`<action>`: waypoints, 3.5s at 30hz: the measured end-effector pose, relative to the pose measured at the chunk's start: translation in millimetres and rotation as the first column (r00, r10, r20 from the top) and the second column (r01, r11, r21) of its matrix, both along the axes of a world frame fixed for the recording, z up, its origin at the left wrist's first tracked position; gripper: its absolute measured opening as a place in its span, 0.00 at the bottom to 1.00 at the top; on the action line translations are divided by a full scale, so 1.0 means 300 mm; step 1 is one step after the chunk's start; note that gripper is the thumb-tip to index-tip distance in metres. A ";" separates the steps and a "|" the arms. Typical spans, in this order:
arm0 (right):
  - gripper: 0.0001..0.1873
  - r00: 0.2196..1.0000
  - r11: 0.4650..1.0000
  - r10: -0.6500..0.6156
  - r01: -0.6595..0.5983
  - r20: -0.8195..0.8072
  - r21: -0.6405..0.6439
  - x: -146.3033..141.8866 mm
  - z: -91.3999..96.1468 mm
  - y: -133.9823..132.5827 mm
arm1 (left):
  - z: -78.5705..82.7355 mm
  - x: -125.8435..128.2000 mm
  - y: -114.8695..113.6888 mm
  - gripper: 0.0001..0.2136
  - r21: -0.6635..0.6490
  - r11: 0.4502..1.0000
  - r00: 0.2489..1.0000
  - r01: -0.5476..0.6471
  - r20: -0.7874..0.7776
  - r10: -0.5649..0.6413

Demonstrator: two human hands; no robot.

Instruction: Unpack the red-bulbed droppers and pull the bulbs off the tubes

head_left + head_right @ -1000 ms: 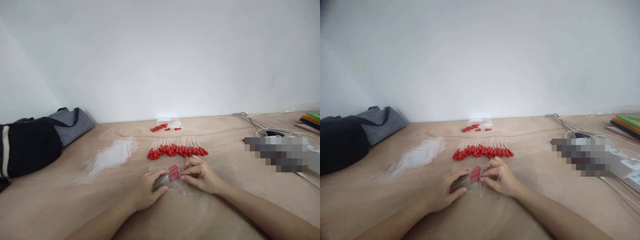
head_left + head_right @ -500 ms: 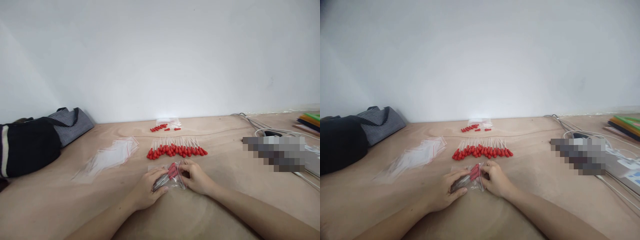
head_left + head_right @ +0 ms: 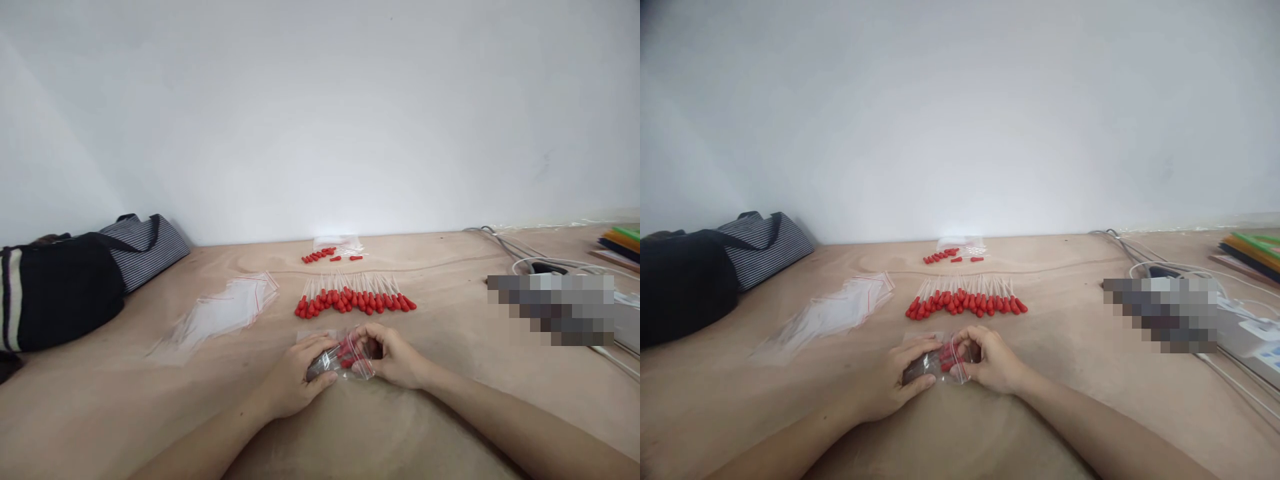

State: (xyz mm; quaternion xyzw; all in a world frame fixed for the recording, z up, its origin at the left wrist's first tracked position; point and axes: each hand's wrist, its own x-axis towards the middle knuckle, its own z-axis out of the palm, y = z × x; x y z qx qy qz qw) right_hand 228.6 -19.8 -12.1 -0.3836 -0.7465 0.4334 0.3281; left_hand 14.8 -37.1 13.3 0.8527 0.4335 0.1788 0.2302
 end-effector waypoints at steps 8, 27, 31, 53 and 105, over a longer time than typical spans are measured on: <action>0.09 0.977 0.975 -0.095 0.052 0.190 0.218 0.000 0.037 -0.024 | 0.003 0.001 0.003 0.18 0.003 1.000 0.999 0.017 0.033 -0.017; 0.04 0.981 0.977 0.059 -0.095 0.186 0.192 0.034 0.045 -0.010 | 0.009 0.002 0.001 0.18 -0.010 1.000 1.000 0.014 0.026 -0.014; 0.08 0.988 0.999 0.052 -0.052 0.148 0.002 0.131 0.049 0.013 | 0.017 0.002 -0.001 0.18 -0.052 0.999 1.000 -0.010 -0.020 0.009; 0.17 0.592 0.589 -0.806 0.804 0.021 -0.076 0.378 -0.049 0.177 | 0.026 -0.001 -0.002 0.18 -0.058 0.998 0.999 -0.003 -0.036 0.001; 0.10 0.930 0.956 -0.192 0.104 0.315 0.273 0.018 0.014 0.007 | 0.014 -0.003 0.000 0.16 -0.014 0.999 0.999 0.037 -0.010 -0.037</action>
